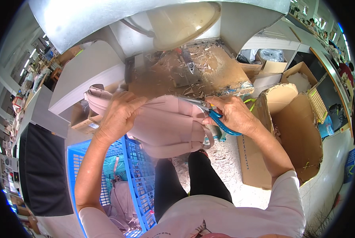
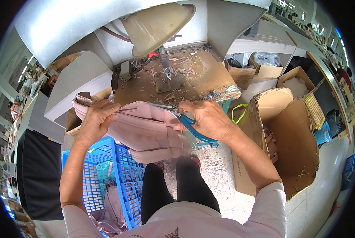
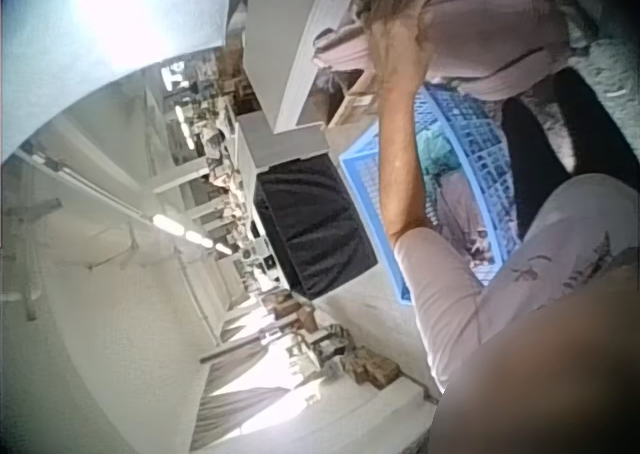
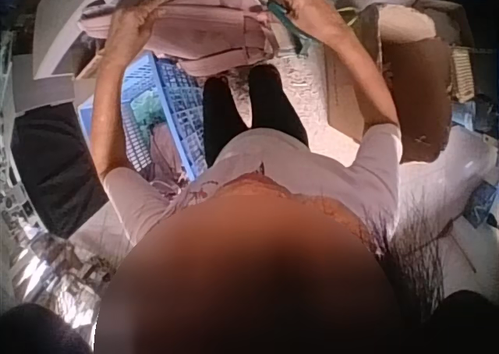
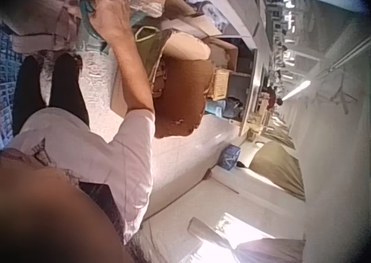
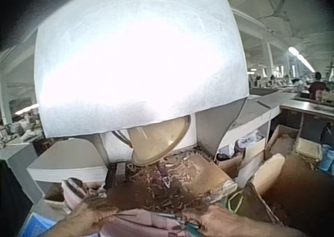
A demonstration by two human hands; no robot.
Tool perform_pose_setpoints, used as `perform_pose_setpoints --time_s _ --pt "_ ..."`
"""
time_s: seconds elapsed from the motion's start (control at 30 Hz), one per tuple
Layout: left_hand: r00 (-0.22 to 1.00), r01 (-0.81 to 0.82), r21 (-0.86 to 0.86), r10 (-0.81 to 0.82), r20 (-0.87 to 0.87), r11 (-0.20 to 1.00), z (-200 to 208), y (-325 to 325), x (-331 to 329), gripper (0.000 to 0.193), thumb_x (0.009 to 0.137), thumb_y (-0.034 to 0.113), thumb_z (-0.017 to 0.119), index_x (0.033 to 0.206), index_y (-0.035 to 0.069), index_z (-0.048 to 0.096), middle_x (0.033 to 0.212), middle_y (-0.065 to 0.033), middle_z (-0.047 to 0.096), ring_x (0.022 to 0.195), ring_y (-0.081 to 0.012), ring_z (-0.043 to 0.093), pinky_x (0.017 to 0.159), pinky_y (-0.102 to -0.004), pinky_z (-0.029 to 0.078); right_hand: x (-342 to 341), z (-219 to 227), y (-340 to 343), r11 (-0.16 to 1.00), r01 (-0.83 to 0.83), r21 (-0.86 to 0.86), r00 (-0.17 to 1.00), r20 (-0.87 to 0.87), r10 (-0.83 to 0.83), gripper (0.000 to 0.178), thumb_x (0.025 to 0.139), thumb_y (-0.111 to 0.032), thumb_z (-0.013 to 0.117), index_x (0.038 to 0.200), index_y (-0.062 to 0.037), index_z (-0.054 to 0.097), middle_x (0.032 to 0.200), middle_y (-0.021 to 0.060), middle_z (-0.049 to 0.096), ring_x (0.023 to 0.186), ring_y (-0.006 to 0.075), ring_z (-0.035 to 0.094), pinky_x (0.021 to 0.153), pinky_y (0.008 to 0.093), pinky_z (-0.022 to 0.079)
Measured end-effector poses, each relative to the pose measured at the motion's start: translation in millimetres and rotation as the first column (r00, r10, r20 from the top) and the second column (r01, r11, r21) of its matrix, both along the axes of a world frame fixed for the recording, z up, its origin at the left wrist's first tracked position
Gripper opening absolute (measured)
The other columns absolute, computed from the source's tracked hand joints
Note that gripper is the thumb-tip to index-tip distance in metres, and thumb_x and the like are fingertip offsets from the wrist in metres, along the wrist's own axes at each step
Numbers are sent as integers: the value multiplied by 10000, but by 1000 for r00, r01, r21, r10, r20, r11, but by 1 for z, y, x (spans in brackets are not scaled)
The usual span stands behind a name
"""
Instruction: Trim excess material and loose threads from a backpack using a pair of scissors.
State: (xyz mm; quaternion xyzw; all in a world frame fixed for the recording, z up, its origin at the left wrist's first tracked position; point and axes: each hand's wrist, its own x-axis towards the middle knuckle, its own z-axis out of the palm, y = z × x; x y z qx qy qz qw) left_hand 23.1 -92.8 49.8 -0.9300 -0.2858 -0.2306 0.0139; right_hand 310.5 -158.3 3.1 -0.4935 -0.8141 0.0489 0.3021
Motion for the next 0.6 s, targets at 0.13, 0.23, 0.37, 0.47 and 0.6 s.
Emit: perform_pose_setpoints --time_s 0.13,0.23,0.37,0.47,0.6 --pt "1000 -15 -31 15 0 999 1 -2 -2 300 640 -36 598 936 17 593 758 -124 522 734 -309 481 680 -379 390 -1 0 0 1000 0 -5 1000 -4 0 448 684 -385 677 908 -15 560 662 164 588 636 321 598 587 393 471" --pt "1000 -19 -68 20 15 998 2 -3 -3 309 646 -36 598 951 14 590 807 -129 545 765 -319 490 699 -378 395 0 0 -3 993 18 -113 992 -119 -31 460 674 -393 685 916 -22 558 643 151 583 608 318 589 580 388 470" --pt "999 -50 -161 52 10 986 4 -4 -6 315 658 -36 598 969 11 589 902 -142 571 829 -332 502 752 -369 404 4 0 -9 989 98 -113 973 -200 -119 560 635 -436 706 1003 -46 545 741 144 587 668 304 582 620 382 469" --pt "997 -56 -161 64 43 985 3 -7 -7 305 670 -31 601 973 4 586 932 -149 574 848 -333 510 768 -365 412 7 -1 -14 991 104 -81 988 -107 -113 637 614 -464 710 1064 -55 522 847 151 571 762 302 576 664 386 464" --pt "994 -39 -229 61 88 973 1 -9 -7 294 679 -26 607 971 -5 583 939 -155 578 847 -335 528 748 -360 429 6 0 -15 998 63 -20 995 -80 -65 682 572 -421 751 1084 -33 519 812 115 551 665 228 563 618 336 469"
